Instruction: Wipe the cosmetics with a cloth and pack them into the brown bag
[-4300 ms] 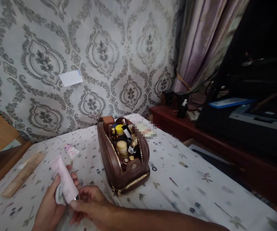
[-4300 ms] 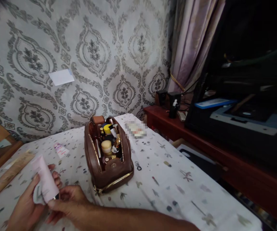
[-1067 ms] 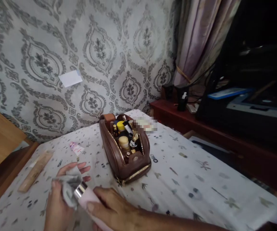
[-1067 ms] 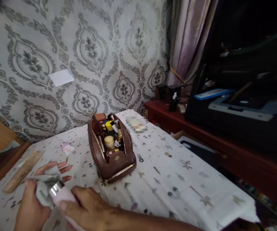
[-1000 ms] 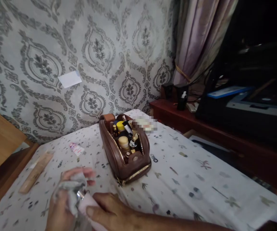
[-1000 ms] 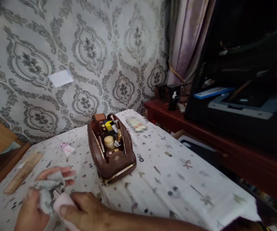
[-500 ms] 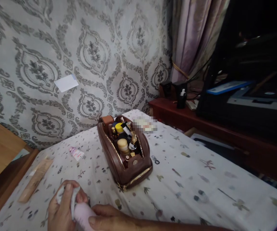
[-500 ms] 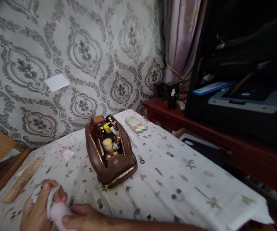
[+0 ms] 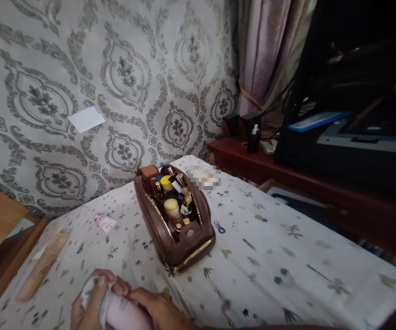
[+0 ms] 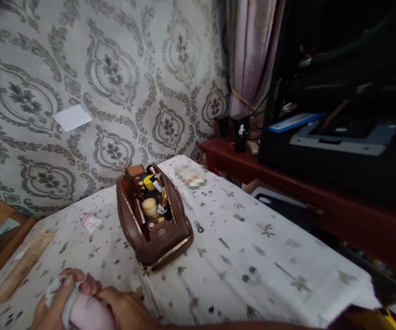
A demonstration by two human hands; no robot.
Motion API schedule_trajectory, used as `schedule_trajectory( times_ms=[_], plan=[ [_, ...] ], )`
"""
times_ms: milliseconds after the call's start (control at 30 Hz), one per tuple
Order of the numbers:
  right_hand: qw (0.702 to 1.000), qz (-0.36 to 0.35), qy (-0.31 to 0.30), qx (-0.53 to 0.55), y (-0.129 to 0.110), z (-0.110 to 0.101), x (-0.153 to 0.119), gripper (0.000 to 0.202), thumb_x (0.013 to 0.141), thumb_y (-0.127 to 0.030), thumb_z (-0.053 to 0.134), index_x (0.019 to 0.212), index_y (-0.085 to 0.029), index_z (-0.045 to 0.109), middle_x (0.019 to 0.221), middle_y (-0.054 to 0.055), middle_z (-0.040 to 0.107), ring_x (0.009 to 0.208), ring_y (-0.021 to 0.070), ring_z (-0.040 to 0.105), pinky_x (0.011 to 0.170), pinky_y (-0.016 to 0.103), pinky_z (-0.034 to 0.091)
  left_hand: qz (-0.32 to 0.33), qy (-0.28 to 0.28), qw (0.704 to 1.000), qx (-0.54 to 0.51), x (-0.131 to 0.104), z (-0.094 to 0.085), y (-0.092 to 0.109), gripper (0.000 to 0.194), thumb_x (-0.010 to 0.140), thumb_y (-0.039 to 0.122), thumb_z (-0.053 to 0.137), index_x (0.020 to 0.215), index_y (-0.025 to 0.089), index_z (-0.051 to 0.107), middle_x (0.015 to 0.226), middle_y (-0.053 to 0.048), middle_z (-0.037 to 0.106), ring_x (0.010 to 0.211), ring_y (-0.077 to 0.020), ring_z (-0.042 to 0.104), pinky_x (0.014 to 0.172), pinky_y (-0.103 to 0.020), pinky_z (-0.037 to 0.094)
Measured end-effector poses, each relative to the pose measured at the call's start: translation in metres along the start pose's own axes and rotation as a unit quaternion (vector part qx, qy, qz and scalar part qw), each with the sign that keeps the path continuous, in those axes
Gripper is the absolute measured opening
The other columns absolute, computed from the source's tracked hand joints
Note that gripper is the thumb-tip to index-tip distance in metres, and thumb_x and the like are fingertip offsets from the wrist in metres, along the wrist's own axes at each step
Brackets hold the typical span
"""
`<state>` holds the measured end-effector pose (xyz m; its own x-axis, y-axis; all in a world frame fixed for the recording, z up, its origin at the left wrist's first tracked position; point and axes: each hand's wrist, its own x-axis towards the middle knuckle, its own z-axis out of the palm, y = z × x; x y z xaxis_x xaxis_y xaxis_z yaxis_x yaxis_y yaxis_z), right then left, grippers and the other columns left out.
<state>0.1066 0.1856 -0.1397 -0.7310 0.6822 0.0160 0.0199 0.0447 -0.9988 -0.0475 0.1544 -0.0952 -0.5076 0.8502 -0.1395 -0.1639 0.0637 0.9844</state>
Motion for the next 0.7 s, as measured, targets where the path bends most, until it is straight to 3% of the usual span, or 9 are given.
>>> schedule_trajectory(
  times_ms=[100, 233, 367, 533, 700],
  plan=[
    [0.998, 0.035, -0.021, 0.057, 0.01, 0.003, 0.005, 0.085, 0.058, -0.052, 0.083, 0.134, -0.02, 0.059, 0.088, 0.003, 0.066, 0.073, 0.0151, 0.054, 0.067, 0.024, 0.042, 0.006, 0.018, 1.0, -0.019, 0.005, -0.006, 0.003, 0.039, 0.062, 0.052, 0.079, 0.07, 0.021, 0.057, 0.057, 0.002, 0.056, 0.058, -0.0196, 0.06, 0.055, -0.03, 0.054],
    [0.978, 0.117, -0.031, 0.172, 0.02, 0.006, 0.003, 0.067, 0.067, -0.058, 0.077, 0.123, -0.023, 0.065, 0.087, 0.0, 0.063, 0.07, 0.011, 0.053, 0.065, 0.021, 0.042, 0.004, 0.067, 0.997, -0.042, 0.015, -0.016, 0.007, 0.04, 0.061, 0.053, 0.08, 0.073, 0.022, 0.057, 0.056, 0.003, 0.055, 0.058, -0.0186, 0.059, 0.053, -0.028, 0.054],
    [0.953, 0.188, -0.03, 0.234, 0.023, 0.006, 0.001, 0.06, 0.059, -0.055, 0.084, 0.106, -0.02, 0.07, 0.083, -0.002, 0.062, 0.071, 0.0104, 0.055, 0.067, 0.02, 0.042, 0.004, 0.096, 0.992, -0.081, 0.021, -0.019, 0.012, 0.044, 0.056, 0.054, 0.082, 0.074, 0.022, 0.057, 0.055, 0.006, 0.053, 0.055, -0.0142, 0.056, 0.053, -0.024, 0.055],
    [0.97, 0.108, 0.01, 0.217, 0.02, 0.006, 0.006, 0.056, 0.054, -0.05, 0.087, 0.097, -0.02, 0.069, 0.081, -0.004, 0.06, 0.073, 0.0112, 0.054, 0.066, 0.021, 0.04, -0.051, 0.082, 0.987, -0.13, 0.015, -0.016, 0.004, 0.051, 0.058, 0.057, 0.079, 0.096, 0.026, 0.065, 0.08, 0.001, 0.072, 0.07, -0.0194, 0.068, 0.064, -0.03, 0.06],
    [0.983, 0.009, 0.077, 0.167, 0.014, 0.006, 0.006, 0.048, 0.061, -0.049, 0.081, 0.093, -0.018, 0.065, 0.084, -0.002, 0.059, 0.075, 0.0123, 0.051, 0.067, 0.022, 0.039, -0.091, 0.041, 0.989, -0.11, 0.006, -0.007, -0.019, 0.056, 0.06, 0.05, 0.081, 0.108, 0.027, 0.064, 0.09, 0.0, 0.074, 0.082, -0.0241, 0.072, 0.072, -0.034, 0.061]
  ],
)
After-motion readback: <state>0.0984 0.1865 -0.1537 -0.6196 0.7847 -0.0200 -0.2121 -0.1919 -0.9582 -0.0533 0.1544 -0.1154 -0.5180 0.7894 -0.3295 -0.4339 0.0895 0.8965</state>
